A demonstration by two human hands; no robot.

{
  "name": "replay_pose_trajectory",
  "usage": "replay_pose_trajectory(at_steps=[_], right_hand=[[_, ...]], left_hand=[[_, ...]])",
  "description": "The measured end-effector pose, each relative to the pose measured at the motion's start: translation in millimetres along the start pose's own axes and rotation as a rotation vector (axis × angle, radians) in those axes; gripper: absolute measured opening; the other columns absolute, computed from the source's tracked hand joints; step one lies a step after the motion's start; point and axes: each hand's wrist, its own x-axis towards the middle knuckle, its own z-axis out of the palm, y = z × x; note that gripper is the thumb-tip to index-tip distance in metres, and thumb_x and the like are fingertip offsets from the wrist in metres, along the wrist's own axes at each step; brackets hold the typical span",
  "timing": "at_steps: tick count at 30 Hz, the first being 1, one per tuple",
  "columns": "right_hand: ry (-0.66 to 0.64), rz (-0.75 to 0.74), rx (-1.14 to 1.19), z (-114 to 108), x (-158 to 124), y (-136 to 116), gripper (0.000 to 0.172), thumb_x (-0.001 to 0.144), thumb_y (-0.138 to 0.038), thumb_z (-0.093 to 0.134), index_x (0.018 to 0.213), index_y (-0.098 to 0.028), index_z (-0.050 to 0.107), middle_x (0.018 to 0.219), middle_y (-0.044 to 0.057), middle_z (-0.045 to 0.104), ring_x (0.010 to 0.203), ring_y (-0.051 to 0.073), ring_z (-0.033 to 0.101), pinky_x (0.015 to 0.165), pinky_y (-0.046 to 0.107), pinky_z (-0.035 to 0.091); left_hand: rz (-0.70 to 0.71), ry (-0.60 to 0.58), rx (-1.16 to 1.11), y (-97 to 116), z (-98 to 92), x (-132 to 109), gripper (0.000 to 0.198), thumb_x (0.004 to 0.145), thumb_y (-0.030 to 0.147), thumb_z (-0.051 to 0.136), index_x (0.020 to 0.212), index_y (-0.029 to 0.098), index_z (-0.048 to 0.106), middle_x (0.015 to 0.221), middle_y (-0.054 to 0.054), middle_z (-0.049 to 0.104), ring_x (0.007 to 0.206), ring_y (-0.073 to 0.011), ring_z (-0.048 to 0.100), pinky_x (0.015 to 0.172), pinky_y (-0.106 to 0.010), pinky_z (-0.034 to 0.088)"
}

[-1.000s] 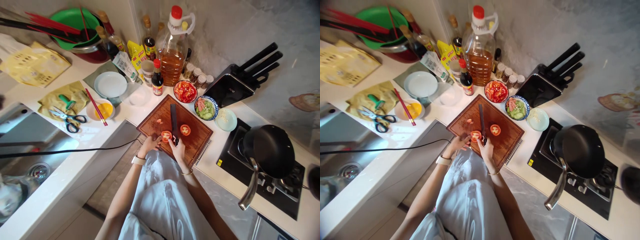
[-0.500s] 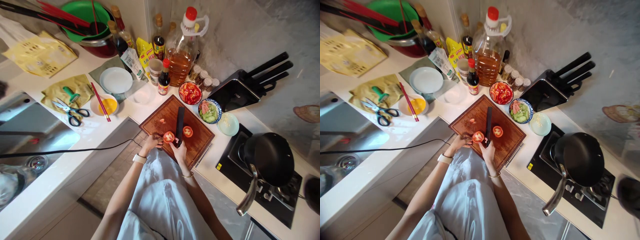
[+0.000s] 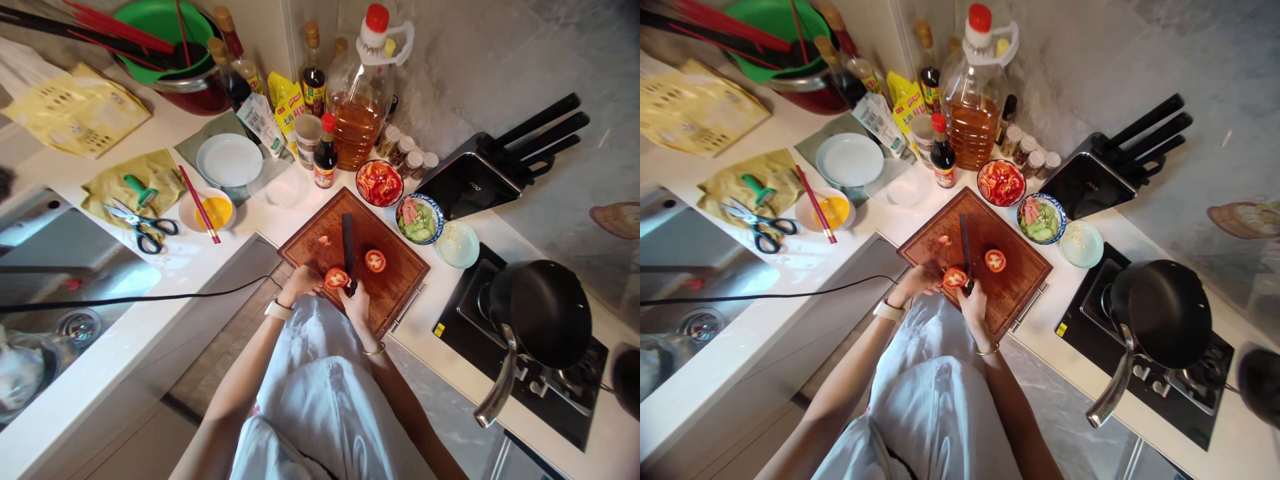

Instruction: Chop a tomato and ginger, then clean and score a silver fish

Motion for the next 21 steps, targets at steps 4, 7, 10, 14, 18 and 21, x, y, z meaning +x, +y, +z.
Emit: replay_pose_trajectory(at_steps=[4, 7, 10, 14, 18, 21], right_hand=[[0.02, -0.01, -0.025, -1.6, -2.8, -0.9, 0.026, 0.079, -0.038, 0.062, 0.094, -0.017, 0.059, 0.086, 0.01, 0.071, 0.076, 0.021, 0.067, 0.068, 0.029, 0.048], [0.051, -0.024, -0.019, -6.6, -3.0, -3.3, 0.031, 0.078, -0.043, 0.063, 0.094, -0.017, 0.058, 0.084, 0.009, 0.07, 0.074, 0.021, 0.067, 0.066, 0.028, 0.048], [0.037, -0.06, -0.016, -11.7, 0.4, -6.8, 0.037, 0.079, -0.048, 0.063, 0.096, -0.016, 0.058, 0.084, 0.01, 0.07, 0.074, 0.021, 0.067, 0.065, 0.027, 0.048], [-0.008, -0.118, -0.057, -12.3, 8.5, -10.1, 0.05, 0.077, -0.054, 0.063, 0.108, -0.015, 0.059, 0.093, 0.013, 0.07, 0.082, 0.023, 0.068, 0.069, 0.028, 0.049], [0.0, -0.108, -0.047, -8.1, 15.0, -9.5, 0.051, 0.076, -0.052, 0.064, 0.11, -0.014, 0.058, 0.095, 0.013, 0.07, 0.084, 0.023, 0.068, 0.07, 0.029, 0.05], [0.037, -0.083, 0.001, -7.5, 17.3, -8.4, 0.047, 0.077, -0.051, 0.064, 0.105, -0.013, 0.06, 0.091, 0.013, 0.071, 0.08, 0.022, 0.068, 0.069, 0.028, 0.05]], left_hand=[[0.089, -0.021, -0.009, -10.9, 2.1, 0.5, 0.003, 0.064, 0.015, 0.061, 0.067, 0.013, 0.061, 0.06, -0.002, 0.063, 0.06, -0.0147, 0.062, 0.054, -0.023, 0.051], [0.273, -0.084, -0.032, -21.5, 2.6, 6.5, 0.007, 0.065, 0.021, 0.062, 0.064, 0.014, 0.06, 0.059, 0.0, 0.061, 0.056, -0.0108, 0.058, 0.056, -0.021, 0.05], [0.355, -0.137, -0.11, -25.4, 4.5, 12.6, 0.013, 0.066, 0.026, 0.065, 0.066, 0.013, 0.062, 0.06, 0.0, 0.061, 0.053, -0.0093, 0.056, 0.058, -0.021, 0.049], [0.331, -0.161, -0.222, -19.7, 9.8, 14.5, 0.021, 0.065, 0.033, 0.069, 0.068, 0.012, 0.063, 0.063, -0.002, 0.064, 0.055, -0.0097, 0.058, 0.059, -0.022, 0.049], [0.329, -0.168, -0.255, -17.8, 13.3, 14.6, 0.026, 0.066, 0.036, 0.07, 0.074, 0.012, 0.065, 0.065, -0.004, 0.066, 0.059, -0.0112, 0.06, 0.063, -0.024, 0.05], [0.351, -0.083, -0.2, -21.6, 8.6, 15.0, 0.024, 0.069, 0.035, 0.066, 0.075, 0.012, 0.066, 0.066, -0.004, 0.067, 0.058, -0.0117, 0.06, 0.061, -0.023, 0.05]])
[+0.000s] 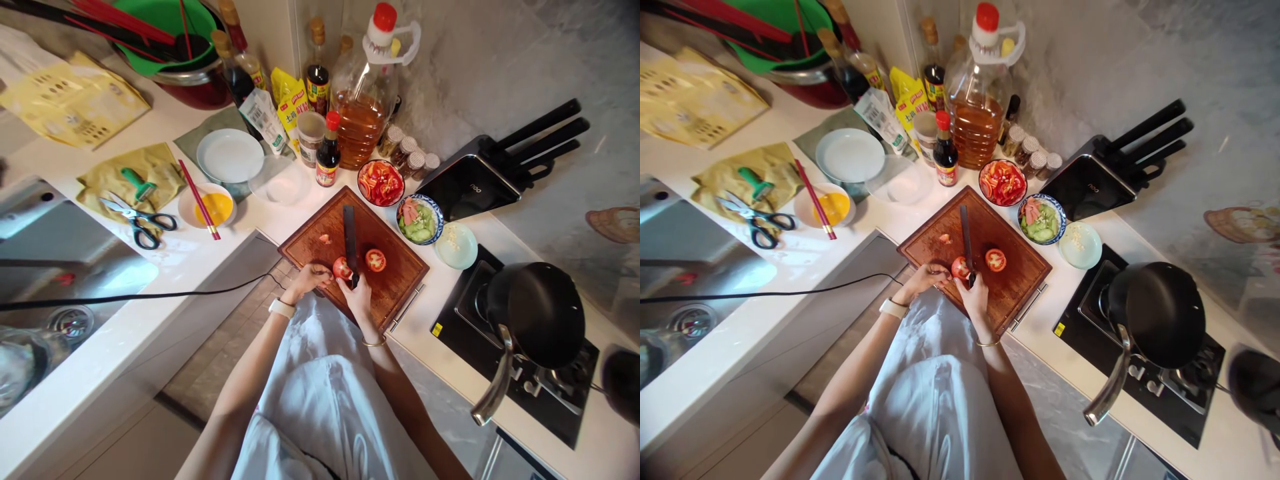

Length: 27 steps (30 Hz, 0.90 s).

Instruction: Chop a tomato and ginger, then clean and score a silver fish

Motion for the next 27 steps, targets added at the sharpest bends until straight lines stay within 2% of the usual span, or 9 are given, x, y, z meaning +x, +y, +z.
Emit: replay_pose_trajectory(at_steps=[5, 7, 11, 14, 17, 19, 23, 25, 27], right_hand=[[-0.006, 0.018, 0.031, -3.2, -1.6, -2.8, 0.049, 0.075, -0.055, 0.064, 0.102, -0.013, 0.061, 0.089, 0.013, 0.071, 0.078, 0.022, 0.068, 0.068, 0.028, 0.05], [-0.009, 0.037, 0.015, -4.5, -4.7, -4.3, 0.049, 0.075, -0.056, 0.064, 0.099, -0.014, 0.062, 0.086, 0.012, 0.071, 0.075, 0.021, 0.067, 0.066, 0.027, 0.049], [0.01, 0.046, -0.009, -10.9, -14.8, -3.3, 0.047, 0.078, -0.059, 0.06, 0.09, -0.014, 0.062, 0.079, 0.011, 0.07, 0.07, 0.021, 0.067, 0.062, 0.027, 0.047], [0.008, 0.05, -0.033, -22.9, -25.0, 0.9, 0.044, 0.087, -0.057, 0.048, 0.091, -0.015, 0.061, 0.081, 0.012, 0.07, 0.073, 0.021, 0.067, 0.062, 0.027, 0.046], [-0.019, 0.1, -0.124, -37.7, -36.6, 6.2, 0.044, 0.093, -0.053, 0.038, 0.092, -0.015, 0.061, 0.081, 0.013, 0.07, 0.072, 0.022, 0.067, 0.061, 0.027, 0.044], [-0.035, 0.114, -0.204, -46.1, -44.7, 9.4, 0.046, 0.094, -0.053, 0.034, 0.091, -0.015, 0.06, 0.08, 0.013, 0.07, 0.072, 0.022, 0.067, 0.062, 0.027, 0.044], [-0.104, 0.117, -0.328, -55.4, -59.6, 11.7, 0.045, 0.096, -0.049, 0.032, 0.095, -0.013, 0.06, 0.081, 0.014, 0.07, 0.074, 0.022, 0.068, 0.063, 0.027, 0.044], [-0.152, 0.131, -0.371, -57.0, -65.4, 10.2, 0.041, 0.097, -0.045, 0.034, 0.099, -0.012, 0.06, 0.083, 0.013, 0.071, 0.075, 0.022, 0.069, 0.063, 0.025, 0.044], [-0.197, 0.143, -0.404, -57.4, -69.6, 7.6, 0.039, 0.097, -0.042, 0.036, 0.102, -0.011, 0.059, 0.083, 0.013, 0.071, 0.076, 0.021, 0.069, 0.062, 0.025, 0.044]], left_hand=[[0.123, 0.429, 0.449, 12.1, -14.7, 2.9, 0.026, 0.078, 0.038, 0.059, 0.072, 0.014, 0.067, 0.071, -0.005, 0.068, 0.065, -0.0142, 0.062, 0.064, -0.023, 0.046], [0.186, 0.511, 0.607, 23.2, -16.7, 9.2, 0.029, 0.084, 0.038, 0.053, 0.075, 0.015, 0.068, 0.08, -0.007, 0.07, 0.073, -0.0159, 0.063, 0.07, -0.024, 0.045], [0.226, 0.535, 0.837, 43.0, -15.6, 23.2, 0.026, 0.087, 0.028, 0.047, 0.083, 0.017, 0.07, 0.095, -0.01, 0.07, 0.088, -0.0196, 0.062, 0.078, -0.026, 0.044], [0.219, 0.6, 0.948, 50.9, -14.3, 26.0, 0.027, 0.086, 0.034, 0.049, 0.088, 0.017, 0.07, 0.098, -0.012, 0.067, 0.096, -0.0235, 0.059, 0.082, -0.03, 0.044], [0.257, 0.634, 1.007, 52.3, -12.1, 21.2, 0.031, 0.087, 0.03, 0.047, 0.107, 0.019, 0.068, 0.117, -0.014, 0.06, 0.106, -0.0259, 0.056, 0.088, -0.034, 0.043], [0.263, 0.601, 1.017, 49.6, -8.8, 15.7, 0.034, 0.087, 0.03, 0.046, 0.112, 0.019, 0.066, 0.121, -0.014, 0.058, 0.107, -0.0266, 0.056, 0.089, -0.035, 0.043], [0.266, 0.552, 0.996, 38.8, 1.3, 3.6, 0.038, 0.09, 0.041, 0.044, 0.098, 0.014, 0.069, 0.107, -0.016, 0.065, 0.1, -0.0284, 0.06, 0.087, -0.038, 0.044], [0.376, 0.513, 0.961, 33.0, 6.2, -1.3, 0.036, 0.09, 0.038, 0.045, 0.111, 0.016, 0.065, 0.125, -0.014, 0.06, 0.107, -0.0274, 0.058, 0.09, -0.039, 0.044], [0.519, 0.397, 0.938, 27.7, 10.3, -4.4, 0.042, 0.09, 0.034, 0.048, 0.129, 0.02, 0.054, 0.14, -0.011, 0.049, 0.118, -0.0263, 0.052, 0.097, -0.041, 0.042]])
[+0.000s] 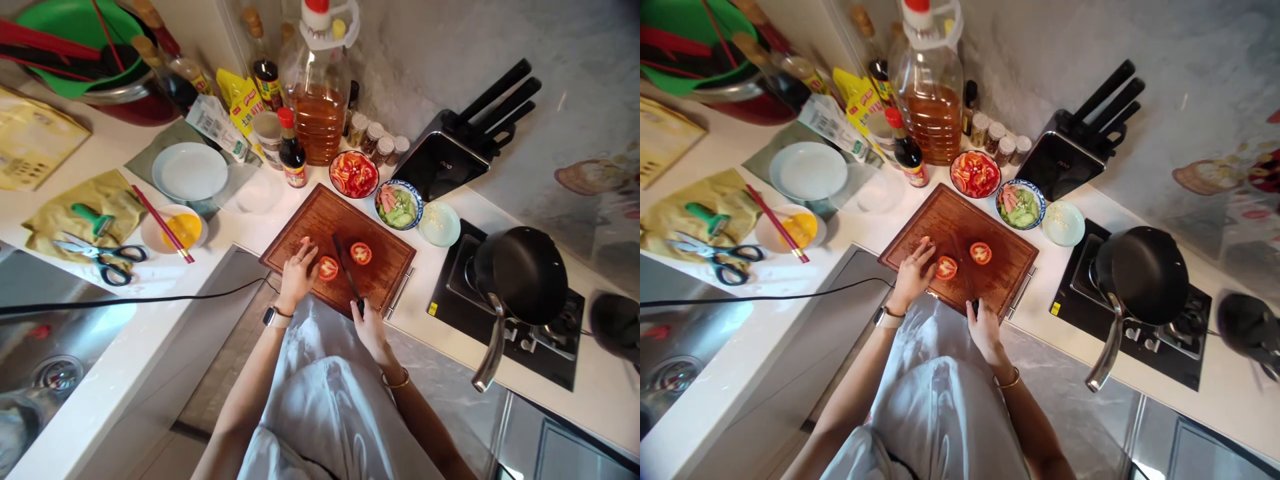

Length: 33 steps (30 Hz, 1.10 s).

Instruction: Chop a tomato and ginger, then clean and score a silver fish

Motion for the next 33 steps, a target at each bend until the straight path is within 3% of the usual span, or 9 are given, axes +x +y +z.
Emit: replay_pose_trajectory(at_steps=[4, 6, 9, 11, 17, 27, 33], right_hand=[[-0.06, -0.011, -0.022, 0.6, -4.1, -4.3, 0.035, 0.098, -0.039, 0.036, 0.1, -0.012, 0.059, 0.084, 0.012, 0.072, 0.077, 0.021, 0.069, 0.062, 0.024, 0.043], [-0.07, -0.018, -0.023, 1.0, -4.3, -5.2, 0.033, 0.098, -0.038, 0.037, 0.102, -0.012, 0.058, 0.084, 0.011, 0.072, 0.077, 0.02, 0.069, 0.062, 0.023, 0.042], [-0.074, -0.026, -0.029, -1.4, -4.0, -4.4, 0.034, 0.098, -0.04, 0.036, 0.103, -0.013, 0.057, 0.084, 0.01, 0.072, 0.076, 0.02, 0.069, 0.061, 0.023, 0.041], [-0.083, -0.026, -0.036, -6.2, -4.0, -3.1, 0.037, 0.098, -0.043, 0.034, 0.101, -0.014, 0.058, 0.082, 0.009, 0.072, 0.075, 0.02, 0.069, 0.06, 0.024, 0.039], [-0.144, -0.026, -0.055, -26.3, -5.8, 0.5, 0.044, 0.099, -0.048, 0.025, 0.094, -0.018, 0.057, 0.077, 0.007, 0.071, 0.069, 0.017, 0.067, 0.056, 0.024, 0.034], [-0.175, -0.035, -0.145, -42.6, -9.5, 13.8, 0.045, 0.1, -0.048, 0.023, 0.089, -0.019, 0.056, 0.073, 0.005, 0.069, 0.064, 0.016, 0.065, 0.054, 0.025, 0.028], [-0.169, -0.041, -0.149, -46.9, -4.8, 23.9, 0.046, 0.1, -0.048, 0.023, 0.085, -0.02, 0.056, 0.071, 0.004, 0.068, 0.062, 0.015, 0.063, 0.054, 0.025, 0.028]], left_hand=[[0.241, -0.146, -0.094, 0.3, 11.7, -7.6, 0.075, 0.08, 0.031, 0.063, 0.146, 0.017, 0.03, 0.145, -0.015, 0.041, 0.132, -0.0297, 0.037, 0.108, -0.047, 0.034], [0.239, -0.162, -0.131, -0.3, 18.9, -10.9, 0.085, 0.077, 0.024, 0.065, 0.149, 0.014, 0.02, 0.144, -0.019, 0.039, 0.132, -0.0303, 0.036, 0.108, -0.048, 0.033], [0.125, -0.103, -0.183, -1.7, 27.5, -16.8, 0.09, 0.077, 0.021, 0.064, 0.15, 0.014, 0.012, 0.139, -0.02, 0.04, 0.13, -0.0305, 0.038, 0.107, -0.048, 0.035], [0.054, -0.074, -0.204, -2.5, 30.2, -20.7, 0.088, 0.076, 0.024, 0.066, 0.149, 0.013, 0.017, 0.137, -0.02, 0.04, 0.129, -0.0312, 0.039, 0.107, -0.048, 0.036], [-0.025, 0.014, -0.225, 3.3, 37.1, -27.8, 0.058, 0.077, 0.026, 0.067, 0.128, 0.016, 0.042, 0.118, -0.014, 0.05, 0.113, -0.0284, 0.052, 0.098, -0.047, 0.044], [-0.079, 0.188, -0.257, 20.8, 69.7, -37.5, 0.056, 0.078, 0.032, 0.068, 0.121, 0.015, 0.038, 0.115, -0.016, 0.045, 0.11, -0.0295, 0.051, 0.094, -0.048, 0.045], [-0.056, 0.2, -0.276, 22.3, 68.2, -31.4, 0.054, 0.078, 0.036, 0.068, 0.119, 0.014, 0.04, 0.117, -0.017, 0.045, 0.116, -0.0307, 0.049, 0.098, -0.049, 0.042]])
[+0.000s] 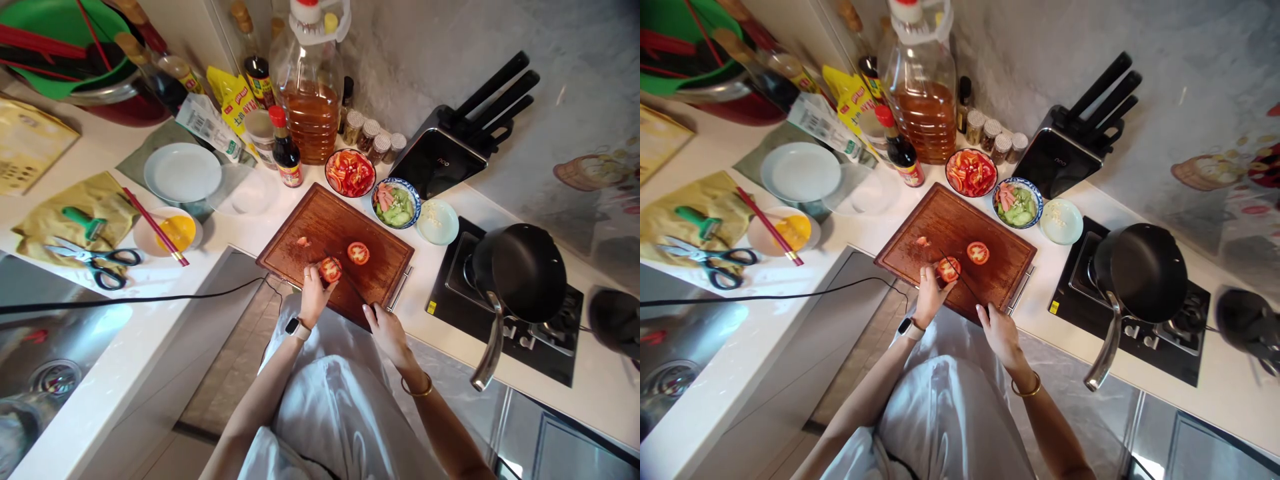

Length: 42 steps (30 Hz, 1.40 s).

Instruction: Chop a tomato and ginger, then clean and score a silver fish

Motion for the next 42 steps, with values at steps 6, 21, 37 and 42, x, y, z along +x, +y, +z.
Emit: replay_pose_trajectory(at_steps=[6, 21, 37, 42], right_hand=[[0.007, 0.0, 0.036, 3.8, 4.6, 1.7, 0.047, 0.1, -0.047, 0.022, 0.086, -0.019, 0.056, 0.072, 0.006, 0.069, 0.064, 0.016, 0.064, 0.055, 0.025, 0.03], [-0.012, 0.029, 0.132, 2.9, -2.8, -7.7, 0.046, 0.1, -0.044, 0.021, 0.09, -0.017, 0.058, 0.075, 0.009, 0.069, 0.068, 0.017, 0.066, 0.058, 0.024, 0.035], [-0.139, 0.007, -0.027, -14.0, 6.6, -17.8, 0.046, 0.101, -0.042, 0.023, 0.09, -0.018, 0.061, 0.076, 0.008, 0.07, 0.069, 0.018, 0.067, 0.058, 0.025, 0.035], [-0.133, -0.016, -0.058, -5.9, 32.2, -29.6, 0.047, 0.1, -0.042, 0.024, 0.093, -0.016, 0.062, 0.078, 0.011, 0.071, 0.071, 0.019, 0.068, 0.059, 0.025, 0.038]], left_hand=[[-0.095, -0.052, -0.088, 11.4, -12.8, -0.5, 0.043, 0.078, 0.037, 0.068, 0.11, 0.017, 0.047, 0.102, -0.01, 0.056, 0.094, -0.023, 0.06, 0.083, -0.041, 0.052], [-0.228, -0.129, -0.349, 4.2, -12.8, -8.8, 0.049, 0.078, 0.038, 0.069, 0.12, 0.017, 0.052, 0.107, -0.009, 0.057, 0.082, -0.0146, 0.065, 0.075, -0.033, 0.059], [-0.159, -0.058, -0.165, -2.2, -8.6, -11.6, 0.042, 0.083, 0.04, 0.064, 0.117, 0.017, 0.056, 0.103, -0.01, 0.06, 0.089, -0.0201, 0.065, 0.08, -0.037, 0.057], [-0.148, -0.054, -0.165, -5.4, -8.4, -13.8, 0.041, 0.081, 0.038, 0.065, 0.116, 0.018, 0.057, 0.101, -0.01, 0.062, 0.09, -0.0215, 0.065, 0.082, -0.039, 0.056]])
